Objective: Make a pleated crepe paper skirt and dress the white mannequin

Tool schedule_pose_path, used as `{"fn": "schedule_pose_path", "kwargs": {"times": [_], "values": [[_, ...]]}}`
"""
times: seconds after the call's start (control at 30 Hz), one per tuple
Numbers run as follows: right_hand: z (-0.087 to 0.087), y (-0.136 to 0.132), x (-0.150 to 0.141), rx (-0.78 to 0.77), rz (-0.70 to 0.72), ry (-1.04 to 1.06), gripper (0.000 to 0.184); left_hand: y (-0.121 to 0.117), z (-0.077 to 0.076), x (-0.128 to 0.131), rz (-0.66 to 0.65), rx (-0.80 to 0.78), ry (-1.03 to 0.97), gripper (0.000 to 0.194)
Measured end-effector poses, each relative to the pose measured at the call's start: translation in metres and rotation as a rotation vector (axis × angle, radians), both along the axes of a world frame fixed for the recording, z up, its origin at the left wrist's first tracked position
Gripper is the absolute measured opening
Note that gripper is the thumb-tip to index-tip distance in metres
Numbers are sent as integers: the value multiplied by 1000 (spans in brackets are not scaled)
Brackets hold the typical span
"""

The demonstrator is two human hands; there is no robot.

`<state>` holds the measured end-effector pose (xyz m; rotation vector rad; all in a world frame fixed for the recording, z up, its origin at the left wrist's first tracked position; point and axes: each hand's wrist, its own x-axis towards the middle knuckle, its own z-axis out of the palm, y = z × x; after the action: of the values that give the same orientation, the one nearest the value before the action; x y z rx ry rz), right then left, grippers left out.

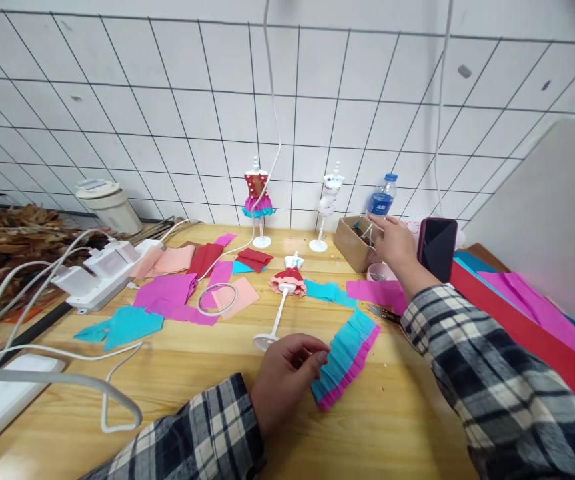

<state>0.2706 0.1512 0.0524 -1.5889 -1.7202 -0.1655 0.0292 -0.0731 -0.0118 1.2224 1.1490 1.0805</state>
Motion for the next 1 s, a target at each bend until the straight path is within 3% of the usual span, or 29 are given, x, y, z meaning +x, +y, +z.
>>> {"fn": "schedule_pose_path", "kwargs": {"times": [0.1, 0.2, 0.23, 0.33, 0.43, 0.63, 0.73, 0.87, 1.0], "values": [[-5, -9, 5, 31, -50, 48, 37, 1, 1, 0, 16, 4, -10, 21], [-12, -57, -7, 146, -24, 218, 32, 1, 1, 0, 38, 19, -55, 22], [-15, -80, -15, 152, 36, 284, 30, 1, 2, 0, 44, 25, -75, 23], [-27, -150, -39, -22, 355, 463, 25, 1, 2, -1, 46, 43, -104, 26], [-38, -195, -56, -259, 567, 569, 23, 0, 2, -1, 33, 68, -102, 27], [-48, -201, -67, -615, 704, 924, 29, -2, 2, 2, -4, 92, -124, 28], [-48, -201, -70, -684, 702, 985, 28, -3, 3, 3, 3, 93, -97, 30], [-48, -207, -73, -589, 608, 901, 23, -3, 5, 4, -12, 87, -43, 30], [-47, -210, -73, -385, 544, 636, 13, -2, 5, 5, 20, 68, 32, 28]]}}
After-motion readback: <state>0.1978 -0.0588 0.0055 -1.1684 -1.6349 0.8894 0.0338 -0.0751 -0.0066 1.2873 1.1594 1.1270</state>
